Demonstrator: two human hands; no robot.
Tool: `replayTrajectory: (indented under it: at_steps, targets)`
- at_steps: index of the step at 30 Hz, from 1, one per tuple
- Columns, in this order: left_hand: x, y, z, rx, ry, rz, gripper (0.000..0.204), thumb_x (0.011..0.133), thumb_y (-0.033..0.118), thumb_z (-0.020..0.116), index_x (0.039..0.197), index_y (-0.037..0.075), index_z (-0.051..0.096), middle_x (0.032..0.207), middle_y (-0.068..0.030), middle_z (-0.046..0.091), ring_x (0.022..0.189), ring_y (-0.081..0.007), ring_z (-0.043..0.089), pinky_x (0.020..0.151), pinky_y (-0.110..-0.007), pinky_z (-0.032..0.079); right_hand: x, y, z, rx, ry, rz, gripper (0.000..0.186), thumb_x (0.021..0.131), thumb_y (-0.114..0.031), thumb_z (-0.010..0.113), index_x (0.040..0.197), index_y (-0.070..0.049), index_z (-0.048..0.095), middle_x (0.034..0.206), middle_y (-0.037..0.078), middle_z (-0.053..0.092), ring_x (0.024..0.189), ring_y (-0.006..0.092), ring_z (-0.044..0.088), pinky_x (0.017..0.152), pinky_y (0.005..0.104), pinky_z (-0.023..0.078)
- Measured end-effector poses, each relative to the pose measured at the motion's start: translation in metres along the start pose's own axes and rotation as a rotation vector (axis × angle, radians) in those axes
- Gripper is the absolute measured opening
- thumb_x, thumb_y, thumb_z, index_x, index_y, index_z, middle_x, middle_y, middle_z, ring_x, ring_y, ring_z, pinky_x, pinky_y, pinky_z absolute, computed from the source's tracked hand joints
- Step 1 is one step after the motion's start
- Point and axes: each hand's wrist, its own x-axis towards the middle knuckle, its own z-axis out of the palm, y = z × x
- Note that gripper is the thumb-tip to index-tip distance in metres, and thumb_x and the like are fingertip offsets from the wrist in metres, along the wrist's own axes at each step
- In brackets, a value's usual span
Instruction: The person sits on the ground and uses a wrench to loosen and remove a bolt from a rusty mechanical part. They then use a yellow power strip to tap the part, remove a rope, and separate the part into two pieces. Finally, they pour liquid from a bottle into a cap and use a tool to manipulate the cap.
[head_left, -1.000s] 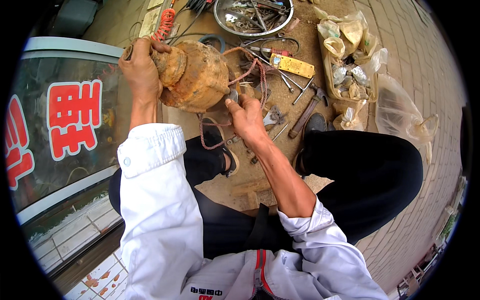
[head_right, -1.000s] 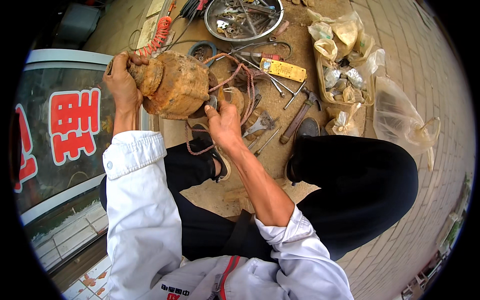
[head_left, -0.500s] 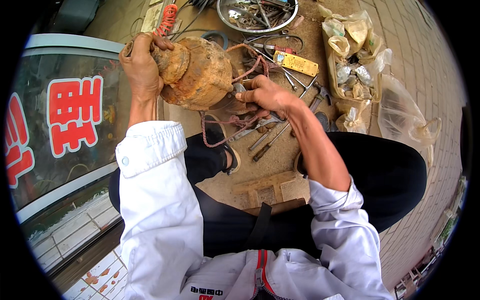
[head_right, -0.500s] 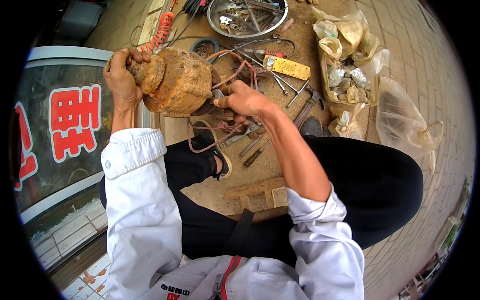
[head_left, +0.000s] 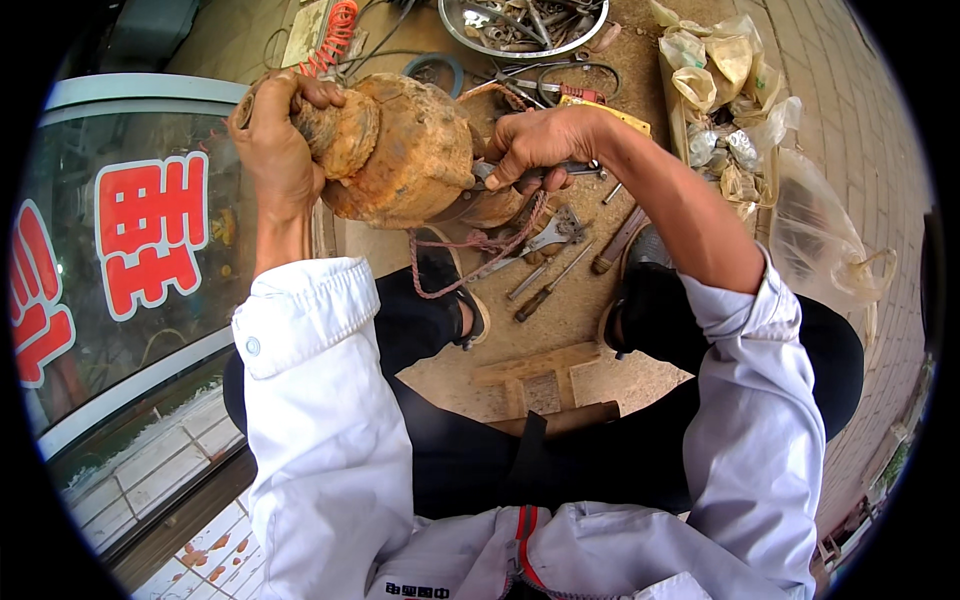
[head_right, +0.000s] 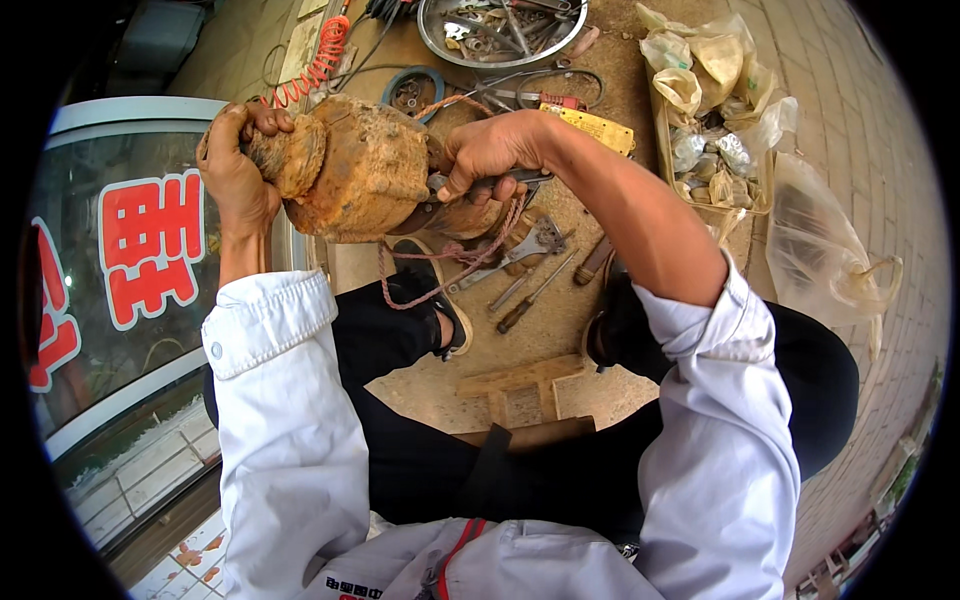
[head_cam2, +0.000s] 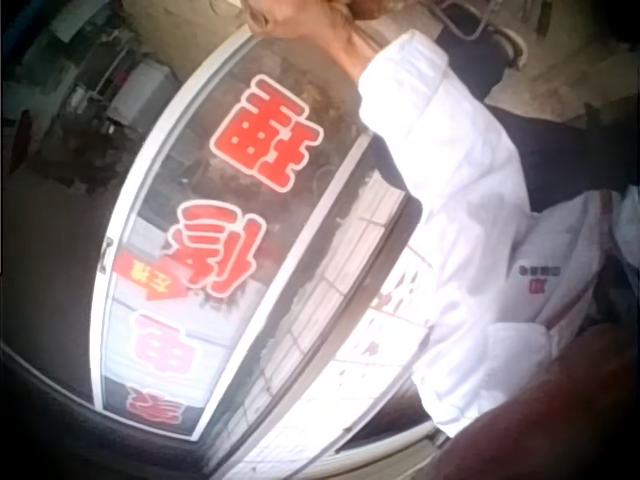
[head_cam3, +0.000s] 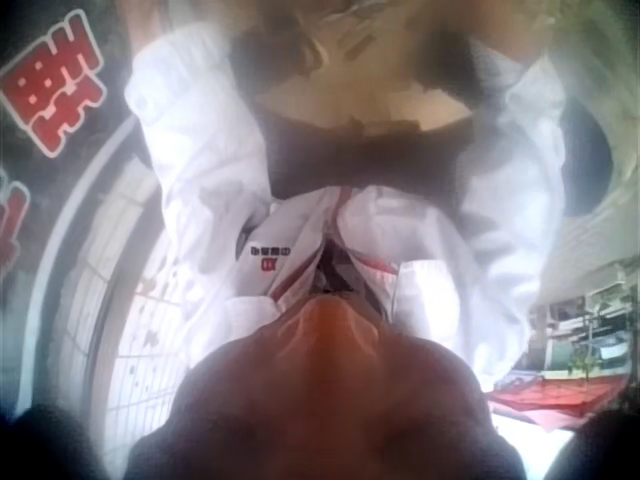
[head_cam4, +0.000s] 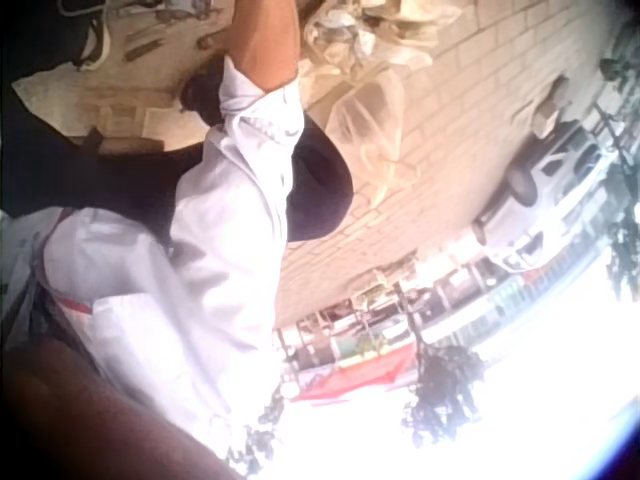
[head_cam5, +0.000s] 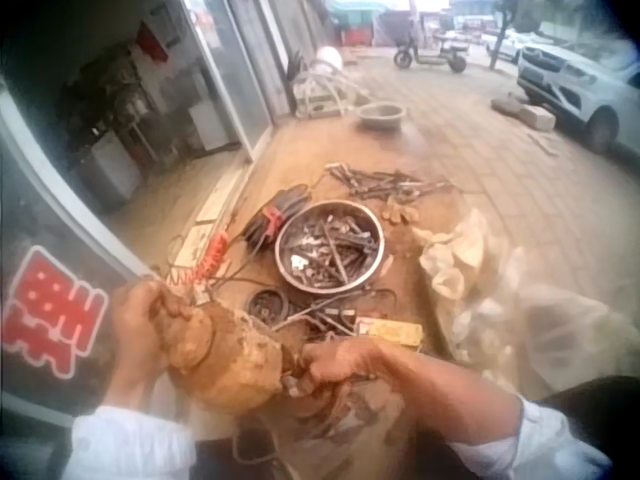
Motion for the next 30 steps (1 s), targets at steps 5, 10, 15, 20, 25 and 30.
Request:
replayTrajectory:
  at_steps: [5,10,15,20,25,30]
  targets:
    - [0.001,0.0,0.002,0.036,0.014,0.021,0.025,0.091,0.01,0.049,0.07,-0.003,0.056,0.069,-0.0123,0.058,0.069,-0.0227,0.058,0.073,-0.036,0.049,0.001,-0.003,-0.01,-0.014,-0.1,-0.014,0.02,0.096,-0.017,0.065,0.091,0.002,0.061,0.06,-0.002,0.047,0.046,0.005,0.04,0.035,0.0211,0.024]
    - [-0.001,0.0,0.006,0.024,0.054,0.035,0.025,0.089,0.009,0.05,0.068,-0.003,0.057,0.068,-0.0122,0.06,0.067,-0.0216,0.06,0.071,-0.035,0.049,-0.01,-0.012,0.002,-0.09,-0.031,-0.048,0.02,0.096,-0.019,0.064,0.088,-0.001,0.06,0.055,0.0,0.048,0.038,0.0073,0.039,0.033,0.026,0.028]
    - [0.0,0.001,0.008,0.039,0.083,0.05,0.025,0.089,0.01,0.05,0.068,-0.003,0.056,0.068,-0.0117,0.059,0.066,-0.0216,0.06,0.07,-0.035,0.049,-0.013,-0.014,0.006,-0.187,0.075,-0.02,0.022,0.094,-0.021,0.066,0.085,-0.001,0.062,0.054,0.001,0.051,0.038,0.0084,0.041,0.034,0.0265,0.031]
    - [0.001,-0.002,0.005,0.041,0.086,0.061,0.025,0.089,0.011,0.051,0.068,-0.002,0.057,0.067,-0.0113,0.06,0.065,-0.021,0.06,0.069,-0.035,0.049,-0.016,-0.012,0.006,-0.148,0.084,-0.028,0.026,0.092,-0.026,0.071,0.088,0.0,0.065,0.055,0.001,0.054,0.038,0.008,0.043,0.034,0.0267,0.031]
    - [0.001,-0.005,0.007,0.037,0.069,0.066,0.025,0.089,0.012,0.051,0.069,-0.002,0.058,0.067,-0.0116,0.061,0.065,-0.0206,0.06,0.068,-0.035,0.049,-0.005,0.042,0.013,0.086,0.196,-0.18,0.035,0.085,-0.034,0.08,0.087,0.0,0.073,0.056,0.001,0.055,0.04,0.0077,0.043,0.036,0.0254,0.033]
    - [-0.001,-0.007,0.003,0.051,0.068,0.064,0.025,0.091,0.012,0.05,0.072,-0.002,0.057,0.069,-0.0114,0.06,0.067,-0.0207,0.06,0.069,-0.035,0.049,-0.006,0.036,0.024,-0.238,0.35,-0.007,0.038,0.088,-0.036,0.076,0.075,-0.001,0.071,0.065,0.007,0.062,0.056,0.0173,0.058,0.05,0.0352,0.045]
